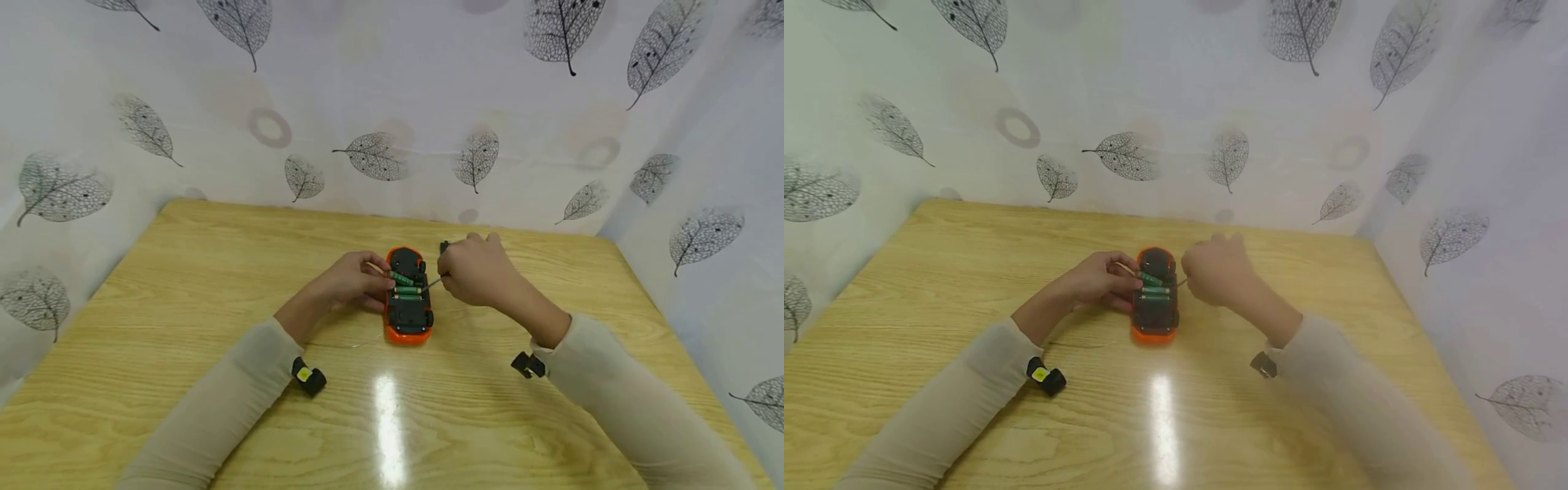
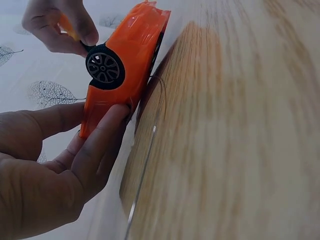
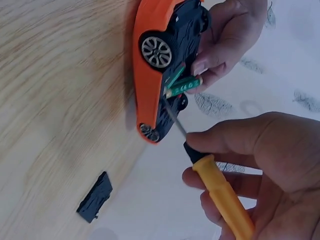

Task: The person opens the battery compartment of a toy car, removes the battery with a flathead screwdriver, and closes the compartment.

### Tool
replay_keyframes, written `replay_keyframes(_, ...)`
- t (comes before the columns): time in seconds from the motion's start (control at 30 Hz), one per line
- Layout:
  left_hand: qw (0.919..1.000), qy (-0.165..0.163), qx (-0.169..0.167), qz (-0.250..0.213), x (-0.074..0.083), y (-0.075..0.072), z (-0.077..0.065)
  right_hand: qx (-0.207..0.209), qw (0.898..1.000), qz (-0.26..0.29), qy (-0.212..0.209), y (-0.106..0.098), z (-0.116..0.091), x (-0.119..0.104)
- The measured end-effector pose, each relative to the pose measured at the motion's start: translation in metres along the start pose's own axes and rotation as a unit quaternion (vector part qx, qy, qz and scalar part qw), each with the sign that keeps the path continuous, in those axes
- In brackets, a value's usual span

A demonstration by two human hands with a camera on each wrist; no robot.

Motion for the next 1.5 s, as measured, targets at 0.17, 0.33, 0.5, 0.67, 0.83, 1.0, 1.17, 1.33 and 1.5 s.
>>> replay_keyframes(0.17,1.0000,0.004,0.001,0.008,0.002,0.000,-0.001,0.000,0.999,-0.027,-0.016,-0.003,0.007,-0.006)
replay_keyframes(0.33,0.9999,0.004,0.006,0.015,0.001,0.000,-0.002,-0.016,0.999,0.021,-0.019,-0.004,0.007,0.001)
replay_keyframes(0.5,0.9997,0.009,0.006,0.021,0.001,-0.001,-0.002,-0.015,0.995,0.099,-0.007,0.002,0.000,0.016)
replay_keyframes(0.67,0.9998,0.007,0.007,0.015,0.000,-0.003,-0.001,0.005,0.982,0.188,-0.004,0.018,-0.009,0.037)
replay_keyframes(0.83,1.0000,0.003,-0.002,0.005,-0.001,-0.002,0.000,0.021,0.960,0.280,0.003,0.034,-0.019,0.054)
replay_keyframes(1.0,1.0000,0.001,-0.001,0.005,-0.002,-0.003,0.001,0.037,0.947,0.318,-0.001,0.043,-0.022,0.061)
replay_keyframes(1.17,1.0000,-0.001,-0.003,0.003,-0.002,-0.003,0.002,0.035,0.944,0.329,0.008,0.045,-0.023,0.062)
replay_keyframes(1.33,1.0000,0.000,-0.006,0.000,-0.002,-0.003,0.002,0.032,0.949,0.315,0.000,0.043,-0.024,0.061)
replay_keyframes(1.5,1.0000,-0.001,-0.003,-0.001,-0.002,-0.004,0.001,0.021,0.964,0.264,-0.020,0.035,-0.024,0.053)
Point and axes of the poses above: each hand's wrist, its own z-axis towards the middle knuckle, its own y-axis out of the palm, x = y × z, the point moved 5 cm from there along z, towards the middle knuckle, and after that the axes turned 7 degrees about z, right-handed, at the moved point
